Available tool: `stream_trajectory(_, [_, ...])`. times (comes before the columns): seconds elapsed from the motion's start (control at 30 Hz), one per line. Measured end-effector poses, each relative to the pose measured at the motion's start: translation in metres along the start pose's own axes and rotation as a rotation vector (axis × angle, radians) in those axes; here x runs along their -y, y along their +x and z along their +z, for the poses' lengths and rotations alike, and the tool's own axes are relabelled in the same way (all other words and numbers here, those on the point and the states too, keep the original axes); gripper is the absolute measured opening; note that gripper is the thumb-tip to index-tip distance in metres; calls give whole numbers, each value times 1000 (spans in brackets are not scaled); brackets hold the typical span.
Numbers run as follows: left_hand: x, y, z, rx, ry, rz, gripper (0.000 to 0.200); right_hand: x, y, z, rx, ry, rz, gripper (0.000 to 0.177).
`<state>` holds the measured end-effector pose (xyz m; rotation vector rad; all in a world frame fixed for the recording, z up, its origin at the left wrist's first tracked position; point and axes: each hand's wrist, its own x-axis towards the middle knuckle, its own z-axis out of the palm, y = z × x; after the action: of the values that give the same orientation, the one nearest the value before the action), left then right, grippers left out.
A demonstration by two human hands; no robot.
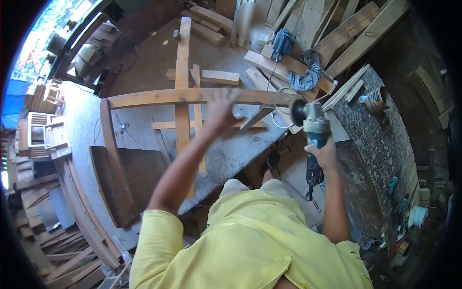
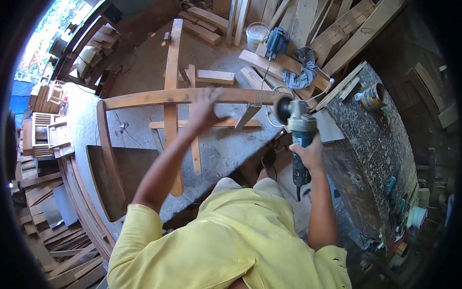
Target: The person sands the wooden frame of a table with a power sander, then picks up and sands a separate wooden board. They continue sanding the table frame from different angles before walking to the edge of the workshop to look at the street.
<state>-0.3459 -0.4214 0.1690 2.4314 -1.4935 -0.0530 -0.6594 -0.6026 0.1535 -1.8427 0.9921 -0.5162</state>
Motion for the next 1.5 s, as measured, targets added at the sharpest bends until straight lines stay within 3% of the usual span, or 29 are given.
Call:
stream_trajectory(0.1, [57,26,17,-123,253,92,89,31,8,17,143,-257,3,77])
stream_trajectory(0.17, [69,33,32,-193,346,175,69,43,16,30,185,-295,-18,77])
stream_trajectory(0.2, [73,34,41,-190,341,171,69,46,20,35,221,-348,-29,78])
stream_trajectory(0.27, [69,37,39,16,233,22,50,50,31,36,263,-404,-42,79])
stream_trajectory(0.37, [69,38,35,-20,201,35,38,49,42,28,290,-462,-14,83])
stream_trajectory(0.5, [68,40,36,20,238,9,37,36,50,13,238,-448,28,82])
stream_trajectory(0.6, [69,36,38,-33,230,32,37,51,46,26,274,-382,-55,81])
stream_trajectory(0.8, [69,38,37,-13,199,44,37,57,53,28,348,-462,6,80])
stream_trajectory(1.0, [64,38,33,9,220,28,37,35,64,15,219,-443,-5,80])
stream_trajectory(1.17, [66,39,34,-57,221,67,40,61,68,41,328,-510,-24,80])
stream_trajectory(1.27, [61,41,28,16,245,43,40,55,77,20,317,-543,124,80])
stream_trajectory(1.3, [59,42,28,13,242,58,40,37,80,8,261,-476,55,80])
stream_trajectory(1.5, [56,43,25,18,236,39,34,-25,80,-68,30,-528,249,86])
